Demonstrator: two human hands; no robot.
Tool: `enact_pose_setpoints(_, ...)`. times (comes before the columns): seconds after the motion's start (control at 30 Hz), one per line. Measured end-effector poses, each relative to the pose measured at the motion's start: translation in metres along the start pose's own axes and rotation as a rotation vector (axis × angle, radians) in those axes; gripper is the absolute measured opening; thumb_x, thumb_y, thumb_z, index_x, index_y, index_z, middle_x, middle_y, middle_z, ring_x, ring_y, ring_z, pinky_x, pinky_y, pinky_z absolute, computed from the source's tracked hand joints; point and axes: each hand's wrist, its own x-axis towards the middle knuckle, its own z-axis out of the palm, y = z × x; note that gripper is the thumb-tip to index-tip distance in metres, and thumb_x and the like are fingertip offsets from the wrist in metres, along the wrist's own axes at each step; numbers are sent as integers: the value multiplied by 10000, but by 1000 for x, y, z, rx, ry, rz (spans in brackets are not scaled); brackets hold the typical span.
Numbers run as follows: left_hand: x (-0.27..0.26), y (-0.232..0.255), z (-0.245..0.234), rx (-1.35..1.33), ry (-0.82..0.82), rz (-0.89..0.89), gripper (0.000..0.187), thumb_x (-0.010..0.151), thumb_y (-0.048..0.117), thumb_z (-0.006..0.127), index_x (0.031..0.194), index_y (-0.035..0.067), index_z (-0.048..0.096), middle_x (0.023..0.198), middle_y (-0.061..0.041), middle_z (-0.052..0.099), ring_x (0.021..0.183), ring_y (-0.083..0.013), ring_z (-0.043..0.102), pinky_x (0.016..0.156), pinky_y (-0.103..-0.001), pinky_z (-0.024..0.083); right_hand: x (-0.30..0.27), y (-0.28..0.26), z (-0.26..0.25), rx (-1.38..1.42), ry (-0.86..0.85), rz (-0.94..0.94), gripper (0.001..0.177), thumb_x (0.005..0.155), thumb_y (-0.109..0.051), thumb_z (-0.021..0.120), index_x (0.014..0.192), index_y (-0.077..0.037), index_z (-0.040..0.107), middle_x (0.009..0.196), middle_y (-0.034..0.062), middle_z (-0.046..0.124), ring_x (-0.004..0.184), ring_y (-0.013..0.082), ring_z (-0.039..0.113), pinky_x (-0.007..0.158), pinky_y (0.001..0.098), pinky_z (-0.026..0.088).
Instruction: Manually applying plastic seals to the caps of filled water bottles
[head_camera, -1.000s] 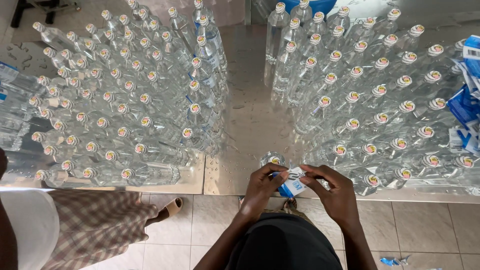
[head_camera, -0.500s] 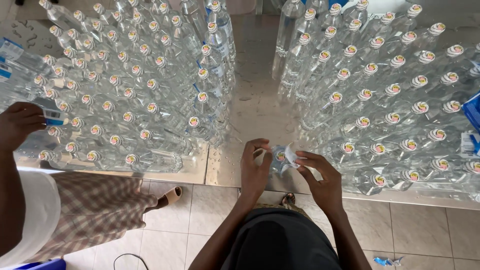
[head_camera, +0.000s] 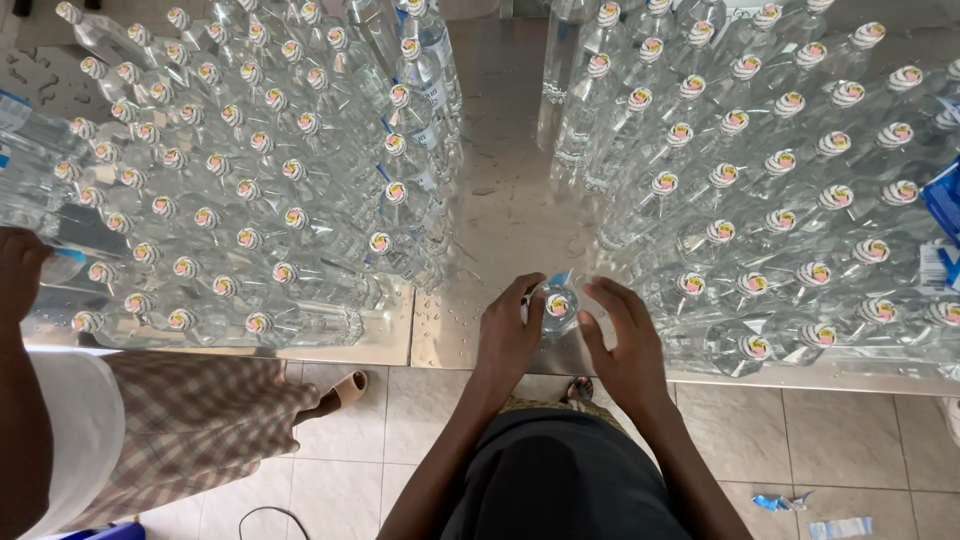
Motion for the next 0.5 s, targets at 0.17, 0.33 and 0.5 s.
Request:
enact_pose_setpoints(0.17, -20, -1, -5, -41, -66, -11, 443, 1139, 159, 467, 1552, 6, 517, 1511, -323, 593, 1401, -525, 573, 1144, -638, 517, -1, 6, 14, 61, -137, 100, 383, 1106, -172, 543, 1461, -85, 654, 1483, 256, 614, 1362, 548, 594, 1076, 704, 506)
enact_pose_setpoints(0.33, -23, 0, -2, -141, -120, -47, 502, 1151, 180, 417, 1614, -15, 416, 1626, -333, 476, 1501, -574, 428, 1221, -697, 397, -9, 21, 23, 121, -128, 190, 413, 1124, -347, 575, 1442, -94, 649, 1448, 224, 655, 1368, 496, 622, 1109, 638, 537)
enact_pose_setpoints(0.5, -22, -16, 0, -246, -172, -73, 538, 1176, 249, 347, 1688, 83, 360, 1704, -274, 402, 1561, -538, 347, 1275, -688, 288, -14, 31, 34, 189, -128, 133, 432, 1129, -180, 478, 1536, -39, 452, 1508, 333, 568, 1410, 562, 545, 1124, 687, 512)
